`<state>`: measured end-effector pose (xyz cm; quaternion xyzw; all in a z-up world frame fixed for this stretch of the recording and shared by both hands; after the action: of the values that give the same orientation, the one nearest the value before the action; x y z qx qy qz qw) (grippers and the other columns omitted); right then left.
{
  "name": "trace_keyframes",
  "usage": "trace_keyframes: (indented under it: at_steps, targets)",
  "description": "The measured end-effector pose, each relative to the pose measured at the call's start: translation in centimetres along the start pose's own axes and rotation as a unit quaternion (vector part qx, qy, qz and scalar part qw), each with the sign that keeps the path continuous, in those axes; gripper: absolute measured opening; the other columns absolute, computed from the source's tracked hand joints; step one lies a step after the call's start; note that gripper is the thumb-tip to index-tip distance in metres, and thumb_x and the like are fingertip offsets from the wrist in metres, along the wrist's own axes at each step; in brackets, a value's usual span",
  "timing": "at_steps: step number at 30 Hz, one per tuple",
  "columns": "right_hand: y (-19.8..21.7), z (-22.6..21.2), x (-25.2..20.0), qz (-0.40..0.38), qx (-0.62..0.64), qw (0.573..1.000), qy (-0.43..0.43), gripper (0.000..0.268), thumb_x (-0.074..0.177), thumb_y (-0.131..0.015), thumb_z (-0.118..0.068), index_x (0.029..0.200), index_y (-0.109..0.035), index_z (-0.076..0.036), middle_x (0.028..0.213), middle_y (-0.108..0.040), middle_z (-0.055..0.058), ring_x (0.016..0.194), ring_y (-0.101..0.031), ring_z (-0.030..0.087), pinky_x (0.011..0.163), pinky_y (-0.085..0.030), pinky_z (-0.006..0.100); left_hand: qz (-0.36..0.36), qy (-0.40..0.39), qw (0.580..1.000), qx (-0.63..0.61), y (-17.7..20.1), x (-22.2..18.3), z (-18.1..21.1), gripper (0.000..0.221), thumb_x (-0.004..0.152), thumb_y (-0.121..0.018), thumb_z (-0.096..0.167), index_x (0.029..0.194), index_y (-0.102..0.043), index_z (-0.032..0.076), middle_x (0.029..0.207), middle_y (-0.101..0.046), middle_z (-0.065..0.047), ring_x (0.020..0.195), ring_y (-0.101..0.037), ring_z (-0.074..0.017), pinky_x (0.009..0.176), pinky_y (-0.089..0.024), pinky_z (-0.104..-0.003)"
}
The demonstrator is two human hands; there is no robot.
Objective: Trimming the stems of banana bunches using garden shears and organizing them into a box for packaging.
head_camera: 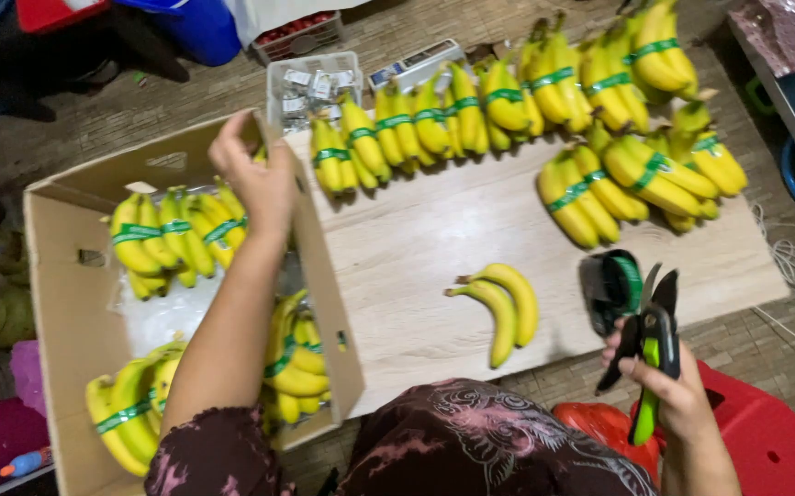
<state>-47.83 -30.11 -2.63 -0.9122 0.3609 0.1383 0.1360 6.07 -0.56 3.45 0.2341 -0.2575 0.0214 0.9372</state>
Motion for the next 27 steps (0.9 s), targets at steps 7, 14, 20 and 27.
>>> trace_keyframes:
  at_steps: [7,14,20,27]
  targets:
    - [8.3,0.8,1.7,0.017,0.072,0.996,0.042,0.059,0.077,-0.062,0.001,0.134,-0.051,0.012,0.11,-0.065,0.024,0.096,-0.068,0.038,0.093,-0.057,0.05,-0.328,0.229,0.897,-0.19,-30.7,-24.0,4.9,0.078,0.068,-0.086,0.026,0.137,-0.051,0.017,0.127,-0.061,-0.002,0.101,-0.062,-0.0158,0.085,-0.052,-0.03]
    - [15.5,3.5,-0.9,0.061,0.091,0.994,0.01,0.057,0.08,-0.055,0.008,0.136,-0.049,0.012,0.112,-0.062,0.028,0.1,-0.063,0.041,0.096,-0.052,0.05,-0.287,0.616,0.731,-0.053,-34.4,-32.5,13.1,0.08,0.069,-0.087,0.027,0.136,-0.048,0.007,0.135,-0.06,-0.015,0.12,-0.061,-0.0336,0.095,-0.056,-0.042]
    - [17.5,5.7,-2.5,0.127,0.14,0.981,-0.042,0.059,0.082,-0.05,0.008,0.141,-0.045,0.012,0.117,-0.058,0.031,0.103,-0.06,0.046,0.096,-0.051,0.062,-0.259,0.618,0.742,0.021,-34.5,-33.1,13.6,0.072,0.068,-0.089,0.027,0.129,-0.057,0.007,0.136,-0.056,-0.015,0.12,-0.059,-0.0371,0.095,-0.055,-0.048]
    - [13.0,2.3,0.6,0.119,0.053,0.991,-0.017,0.058,0.082,-0.052,0.014,0.14,-0.047,0.014,0.12,-0.059,0.03,0.106,-0.062,0.043,0.105,-0.048,0.049,-0.296,0.553,0.779,0.001,-30.2,-29.1,14.7,0.061,0.069,-0.078,0.037,0.122,-0.052,0.025,0.118,-0.062,-0.004,0.096,-0.067,-0.0285,0.076,-0.054,-0.042]
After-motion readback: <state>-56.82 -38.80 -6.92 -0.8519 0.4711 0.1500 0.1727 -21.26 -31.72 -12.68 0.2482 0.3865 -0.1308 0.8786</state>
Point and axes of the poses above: each hand's wrist, its own x-axis towards the middle knuckle, its own y-axis out of the back of the hand, z = x × y, the point moved 7 cm from there along x, towards the middle knuckle
